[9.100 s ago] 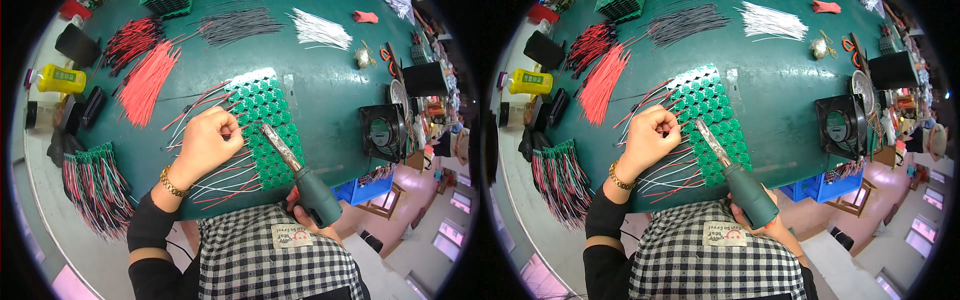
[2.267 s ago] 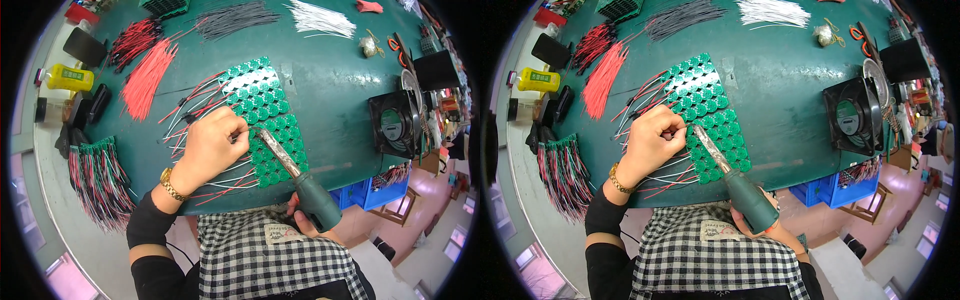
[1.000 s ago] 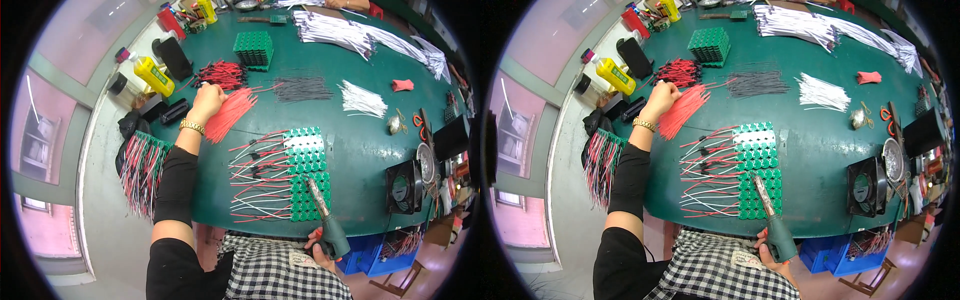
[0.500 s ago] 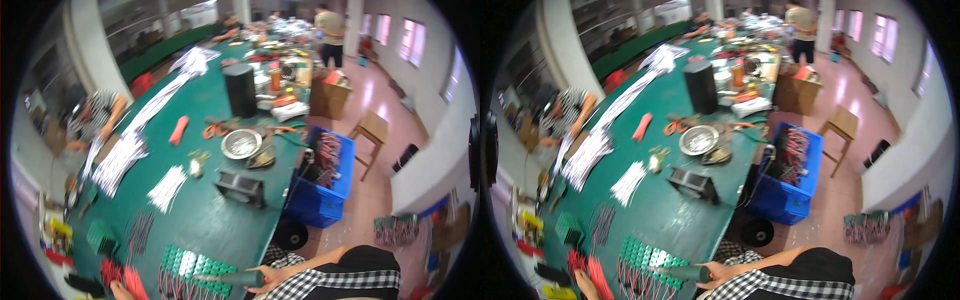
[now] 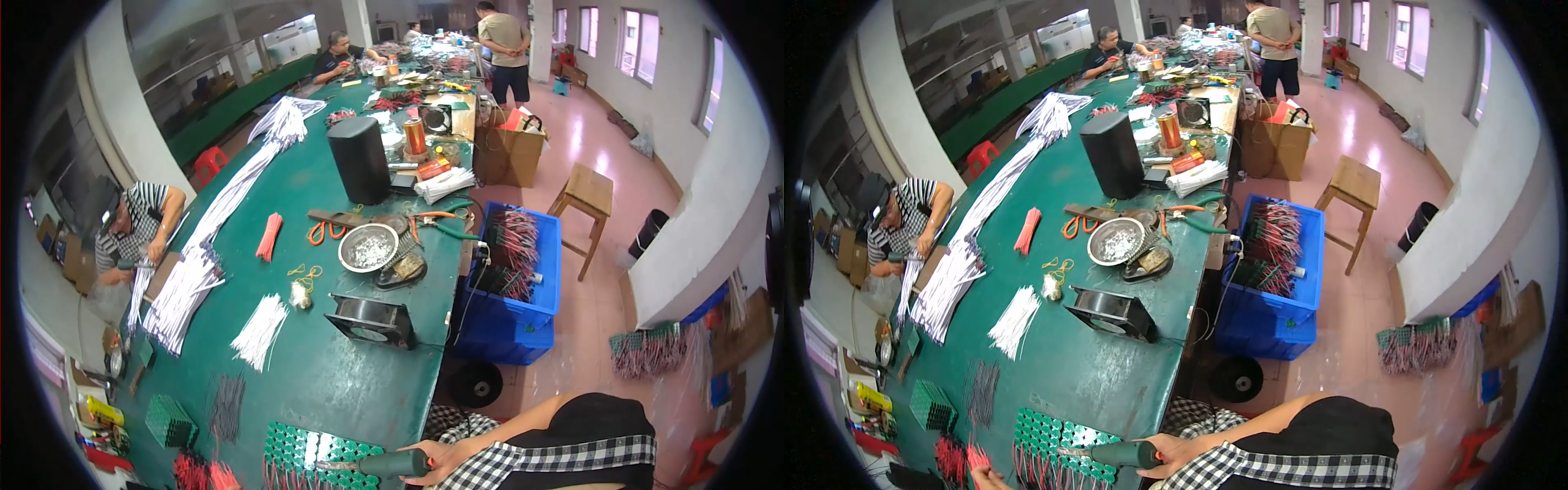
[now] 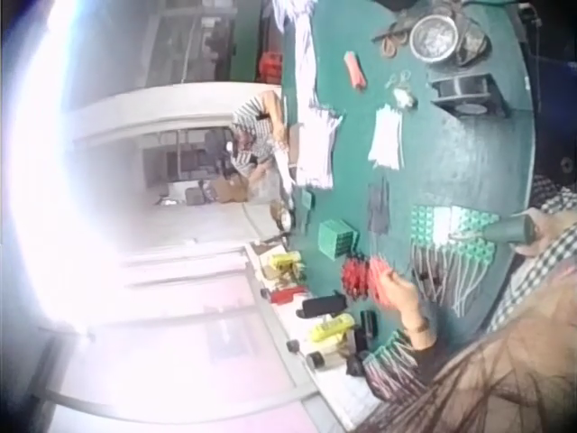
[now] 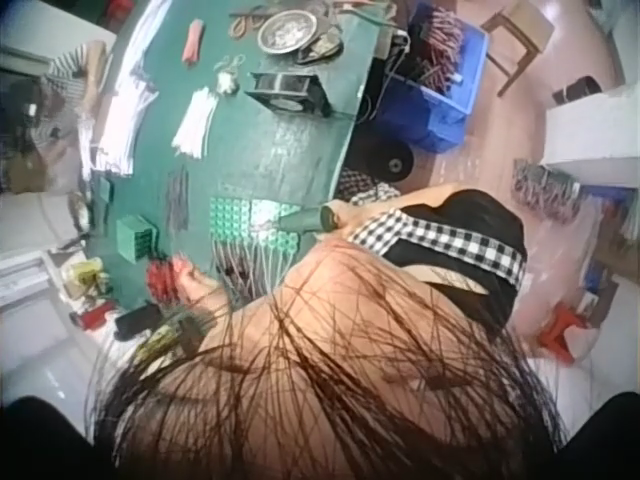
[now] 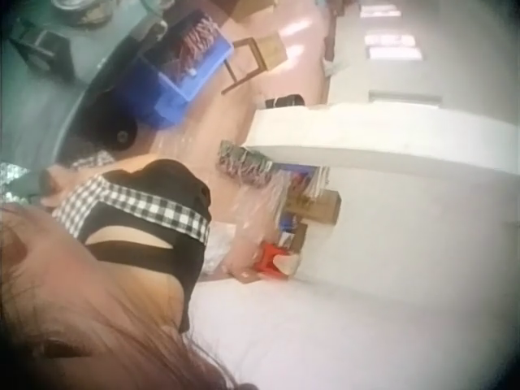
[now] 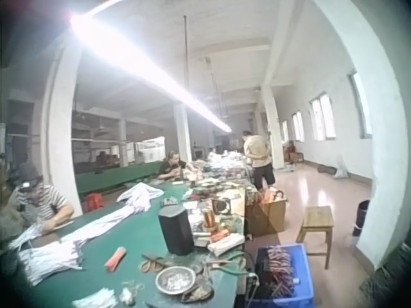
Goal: The person secures wires to a PCB assembly using a soldering iron.
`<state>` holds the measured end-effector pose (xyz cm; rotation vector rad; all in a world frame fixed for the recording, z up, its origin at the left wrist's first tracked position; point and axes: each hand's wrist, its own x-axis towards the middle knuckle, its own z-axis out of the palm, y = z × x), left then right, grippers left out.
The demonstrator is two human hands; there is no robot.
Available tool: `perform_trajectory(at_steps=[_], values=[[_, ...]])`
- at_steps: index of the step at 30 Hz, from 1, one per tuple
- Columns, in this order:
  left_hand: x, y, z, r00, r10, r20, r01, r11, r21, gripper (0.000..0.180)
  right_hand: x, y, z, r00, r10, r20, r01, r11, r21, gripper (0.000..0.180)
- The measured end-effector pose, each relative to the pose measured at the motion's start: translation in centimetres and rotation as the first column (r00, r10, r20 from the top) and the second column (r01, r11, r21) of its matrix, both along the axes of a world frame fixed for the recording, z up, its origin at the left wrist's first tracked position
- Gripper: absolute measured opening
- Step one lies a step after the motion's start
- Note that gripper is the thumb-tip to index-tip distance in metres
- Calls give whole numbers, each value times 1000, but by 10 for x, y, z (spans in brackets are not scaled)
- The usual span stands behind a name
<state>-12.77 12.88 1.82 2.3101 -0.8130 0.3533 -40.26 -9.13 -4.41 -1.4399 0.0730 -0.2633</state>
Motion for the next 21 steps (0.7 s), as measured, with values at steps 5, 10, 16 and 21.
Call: perform_trajectory(at_steps=[5, 10, 16, 21], values=[[-46, -24, -6, 965, -171, -197, 180, 983, 29, 9, -3, -3, 7, 993, 102, -57, -92, 982, 168, 26], [-57, -58, -10, 877, -459, -142, 456, 888, -55, 9, -10, -15, 2, 976, 39, -216, -45, 999, -25, 25], [-64, -58, -26, 930, -334, -155, 319, 941, -113, 11, -7, -14, -3, 990, -5, -141, 3, 1000, -13, 25], [-64, -51, -33, 938, -303, -167, 277, 947, -160, 12, -5, -16, -3, 996, 54, -70, -65, 984, -168, 20]])
